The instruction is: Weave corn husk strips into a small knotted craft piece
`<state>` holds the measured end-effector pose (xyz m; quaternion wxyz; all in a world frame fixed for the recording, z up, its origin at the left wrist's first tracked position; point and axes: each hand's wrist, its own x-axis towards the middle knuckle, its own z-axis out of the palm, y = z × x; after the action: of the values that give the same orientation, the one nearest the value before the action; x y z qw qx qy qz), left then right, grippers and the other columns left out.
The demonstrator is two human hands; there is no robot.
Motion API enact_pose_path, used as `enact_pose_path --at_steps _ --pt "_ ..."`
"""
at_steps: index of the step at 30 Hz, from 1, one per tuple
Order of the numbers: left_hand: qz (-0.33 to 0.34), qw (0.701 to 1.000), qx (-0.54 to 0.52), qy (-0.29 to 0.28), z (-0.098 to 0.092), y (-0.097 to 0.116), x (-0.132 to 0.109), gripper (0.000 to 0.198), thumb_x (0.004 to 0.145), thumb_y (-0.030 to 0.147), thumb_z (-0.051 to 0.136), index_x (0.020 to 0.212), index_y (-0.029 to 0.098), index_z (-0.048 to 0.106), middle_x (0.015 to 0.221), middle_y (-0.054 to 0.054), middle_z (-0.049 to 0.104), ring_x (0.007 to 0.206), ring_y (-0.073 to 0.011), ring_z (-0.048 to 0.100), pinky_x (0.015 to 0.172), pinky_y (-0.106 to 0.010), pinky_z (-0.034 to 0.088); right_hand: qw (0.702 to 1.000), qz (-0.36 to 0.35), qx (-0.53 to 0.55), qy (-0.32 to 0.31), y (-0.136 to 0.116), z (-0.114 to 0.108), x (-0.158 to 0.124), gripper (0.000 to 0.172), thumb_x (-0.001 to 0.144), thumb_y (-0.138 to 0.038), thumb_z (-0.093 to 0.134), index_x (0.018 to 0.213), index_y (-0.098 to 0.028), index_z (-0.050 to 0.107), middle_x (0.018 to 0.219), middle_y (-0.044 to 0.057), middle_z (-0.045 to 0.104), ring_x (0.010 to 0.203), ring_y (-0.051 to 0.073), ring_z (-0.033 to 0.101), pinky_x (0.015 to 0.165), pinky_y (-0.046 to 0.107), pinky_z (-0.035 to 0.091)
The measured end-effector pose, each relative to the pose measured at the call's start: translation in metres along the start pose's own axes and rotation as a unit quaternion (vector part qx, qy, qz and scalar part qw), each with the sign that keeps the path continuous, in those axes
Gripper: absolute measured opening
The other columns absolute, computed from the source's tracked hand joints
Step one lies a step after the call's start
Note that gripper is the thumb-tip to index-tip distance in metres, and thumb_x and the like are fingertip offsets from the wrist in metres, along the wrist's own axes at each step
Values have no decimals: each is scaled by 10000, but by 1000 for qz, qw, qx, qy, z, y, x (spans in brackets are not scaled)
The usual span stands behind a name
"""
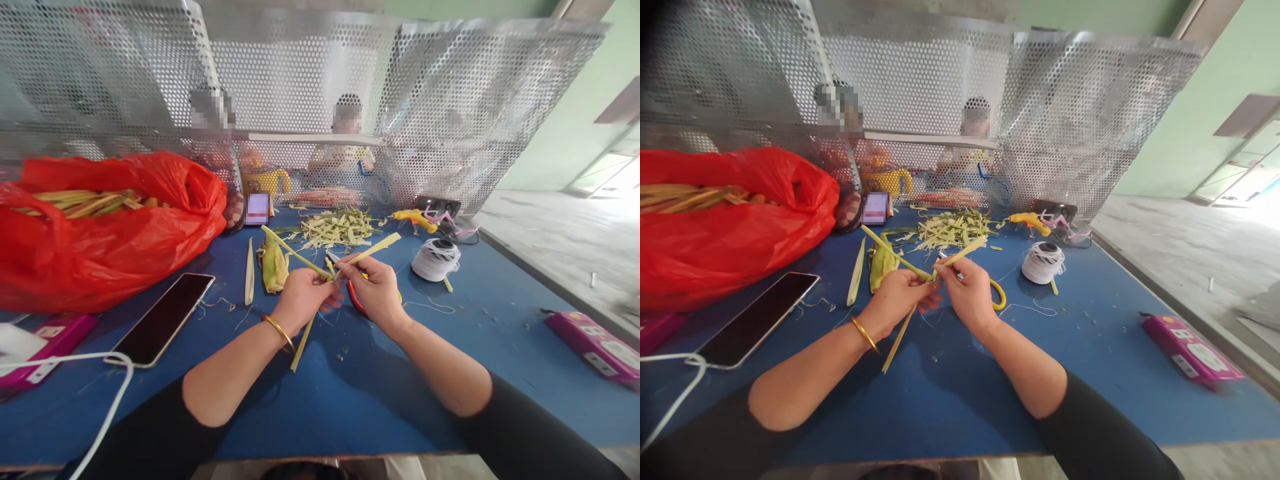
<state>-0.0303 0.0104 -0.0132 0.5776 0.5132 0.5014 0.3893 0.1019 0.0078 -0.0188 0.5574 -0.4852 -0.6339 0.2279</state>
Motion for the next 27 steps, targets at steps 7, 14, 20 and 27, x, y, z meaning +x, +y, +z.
enact_pose_path --at_steps 7,14,20,27 --pt "-15 1000 -4 7 1 5 -4 273 763 205 675 507 143 600 469 -30 634 404 -126 579 416 -216 435 998 -47 -26 -13 -3 0 -4 150 791 -236 565 706 -191 680 709 12 699 663 151 617 632 250 462" --pt "-42 992 -115 -28 -7 11 -3 104 726 193 713 663 117 680 630 -72 709 500 -143 644 476 -212 477 998 -64 -22 5 -3 -2 -2 120 804 -214 581 736 -194 679 767 15 710 712 152 633 675 252 477" --pt "-72 974 -212 -32 -12 13 -1 121 795 201 639 768 92 683 725 -107 731 542 -148 667 480 -212 515 994 -105 -25 -8 -4 -3 -2 136 820 -204 576 755 -206 696 790 31 716 757 171 639 713 282 478" --pt "-82 970 -230 15 -13 15 0 68 771 156 651 744 104 685 720 -97 737 515 -112 648 437 -160 474 991 -127 -27 -31 -10 -5 -2 139 826 -240 581 750 -204 692 765 36 702 727 166 632 692 289 477"
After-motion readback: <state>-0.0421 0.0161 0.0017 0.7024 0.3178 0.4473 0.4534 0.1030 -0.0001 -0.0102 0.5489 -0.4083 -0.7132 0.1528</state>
